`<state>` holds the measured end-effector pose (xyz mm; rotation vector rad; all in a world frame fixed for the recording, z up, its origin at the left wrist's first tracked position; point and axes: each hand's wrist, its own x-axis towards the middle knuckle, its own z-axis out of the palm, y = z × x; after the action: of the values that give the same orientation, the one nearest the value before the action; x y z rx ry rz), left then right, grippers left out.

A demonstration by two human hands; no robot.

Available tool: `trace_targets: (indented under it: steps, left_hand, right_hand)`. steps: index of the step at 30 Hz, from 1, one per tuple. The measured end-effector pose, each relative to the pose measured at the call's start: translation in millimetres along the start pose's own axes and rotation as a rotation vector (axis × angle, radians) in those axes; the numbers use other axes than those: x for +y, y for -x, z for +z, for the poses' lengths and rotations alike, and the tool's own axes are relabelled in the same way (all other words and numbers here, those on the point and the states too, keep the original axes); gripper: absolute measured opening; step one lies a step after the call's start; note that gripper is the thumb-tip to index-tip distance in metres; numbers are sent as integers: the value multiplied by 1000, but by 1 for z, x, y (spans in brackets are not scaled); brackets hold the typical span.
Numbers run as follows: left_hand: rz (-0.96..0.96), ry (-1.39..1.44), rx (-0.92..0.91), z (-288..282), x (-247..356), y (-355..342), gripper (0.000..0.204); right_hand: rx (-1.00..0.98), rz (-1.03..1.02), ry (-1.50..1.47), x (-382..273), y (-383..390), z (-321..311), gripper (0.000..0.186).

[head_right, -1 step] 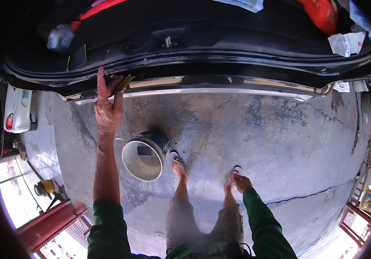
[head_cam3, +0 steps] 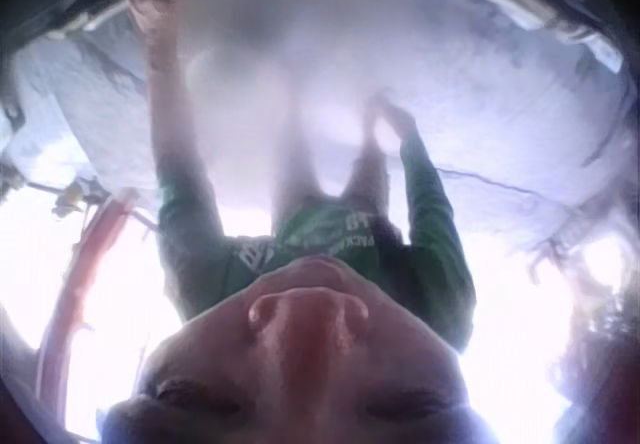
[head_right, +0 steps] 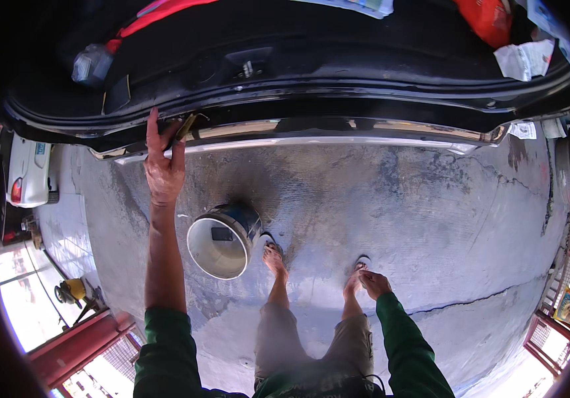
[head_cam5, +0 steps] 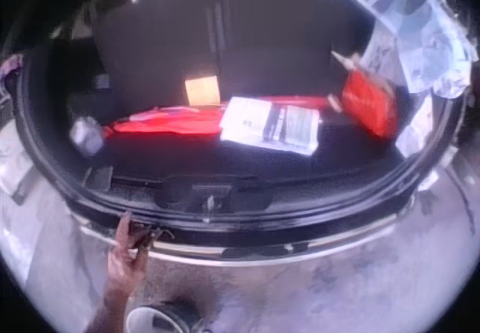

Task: The person sands the edge of a black car bumper with a sanding block, repeatedly dipping it into a bucket of water. The person then removes newspaper covering the rear of the car.

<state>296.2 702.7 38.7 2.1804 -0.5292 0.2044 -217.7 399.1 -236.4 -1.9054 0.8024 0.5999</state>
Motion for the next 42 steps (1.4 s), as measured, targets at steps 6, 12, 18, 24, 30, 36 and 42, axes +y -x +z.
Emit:
trace_targets:
  steps: [6,12,18,24,30,36,42]
  left_hand:
    - [358,-654,236,135,4,19,56]
    - [522,-235,-8,354,237,31,45]
    - [512,-470,-61,229,124,27,48]
    - [451,-572,34,286,165,41,42]
    - [761,-387,-87,444,332,5,38]
    - [600,-377,-224,334,326,-6,55]
    - [756,-509,29,267,217,1,38]
  right_hand:
    - [142,234,-8,121,95,-70,37]
    - [139,230,-34,160,119,-93,33]
    - [320,292,-345,173,153,-112,32]
    - [383,330,-361,246,201,-90,32]
    - [261,201,-446,165,129,-84,33]
    - [337,310,-477,225,178,-123,33]
    - [424,423,-343,265,218,-128,32]
